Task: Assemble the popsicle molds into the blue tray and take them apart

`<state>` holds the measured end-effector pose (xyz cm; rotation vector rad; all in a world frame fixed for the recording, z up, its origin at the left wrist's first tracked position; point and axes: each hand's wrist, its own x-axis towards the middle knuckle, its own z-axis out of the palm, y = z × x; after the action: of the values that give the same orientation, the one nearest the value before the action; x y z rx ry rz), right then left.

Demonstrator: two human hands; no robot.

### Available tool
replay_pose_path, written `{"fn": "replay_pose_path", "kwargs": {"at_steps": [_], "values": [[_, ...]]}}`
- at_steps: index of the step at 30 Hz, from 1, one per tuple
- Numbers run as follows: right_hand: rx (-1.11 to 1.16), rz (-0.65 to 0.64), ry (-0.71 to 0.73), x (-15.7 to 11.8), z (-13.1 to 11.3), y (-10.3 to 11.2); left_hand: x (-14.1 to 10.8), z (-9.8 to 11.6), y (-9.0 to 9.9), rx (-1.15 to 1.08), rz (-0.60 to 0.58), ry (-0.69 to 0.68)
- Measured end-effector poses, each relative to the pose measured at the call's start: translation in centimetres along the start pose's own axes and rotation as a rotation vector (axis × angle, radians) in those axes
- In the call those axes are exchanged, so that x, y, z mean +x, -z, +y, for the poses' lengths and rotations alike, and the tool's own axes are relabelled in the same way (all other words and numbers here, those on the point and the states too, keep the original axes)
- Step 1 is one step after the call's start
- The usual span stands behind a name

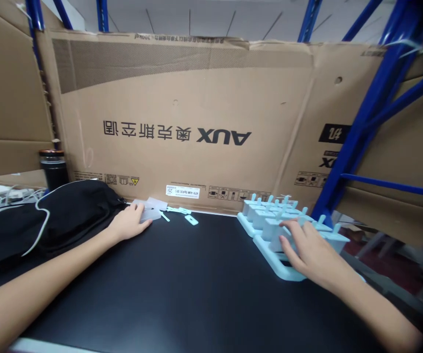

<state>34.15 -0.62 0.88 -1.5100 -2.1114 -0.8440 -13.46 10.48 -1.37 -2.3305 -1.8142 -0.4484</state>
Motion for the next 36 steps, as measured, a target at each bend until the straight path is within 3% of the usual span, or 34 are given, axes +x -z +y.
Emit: {"fn": "replay_pose_path", "kwargs": {"at_steps": [5,11,14,19,26,32,36], "values": [[-0.136,-0.012,-0.008,0.1,0.0,0.2,-0.1,0.7,-0.2,-0.129,0.124,-0.054],[-0.25,0.002,-0.134,-0.1,-1.1,-0.5,-0.3,1.3,0.0,-0.209,0.303,-0.352],[-0.268,-0.021,-0.13,-0.5,-1.4,-1.0,-0.6,1.6,0.1,-0.21,0.363,-0.49],[-0.278,-0.03,-0.052,-0.9,-2.0,-1.2,-0.9,1.9,0.1,-0.138,0.342,-0.647],[-0.337,-0.033,-0.062,-1.1,-3.0,-1.4,-0.9,1.9,0.1,-0.132,0.357,-0.664],[-0.268,0.087,-0.107,-1.2,-4.4,-0.9,-0.9,1.8,-0.2,-0.17,0.422,-0.759],[-0.122,0.159,-0.018,-0.5,-6.9,0.5,-1.4,2.4,0.2,-0.115,0.431,-0.821]]}}
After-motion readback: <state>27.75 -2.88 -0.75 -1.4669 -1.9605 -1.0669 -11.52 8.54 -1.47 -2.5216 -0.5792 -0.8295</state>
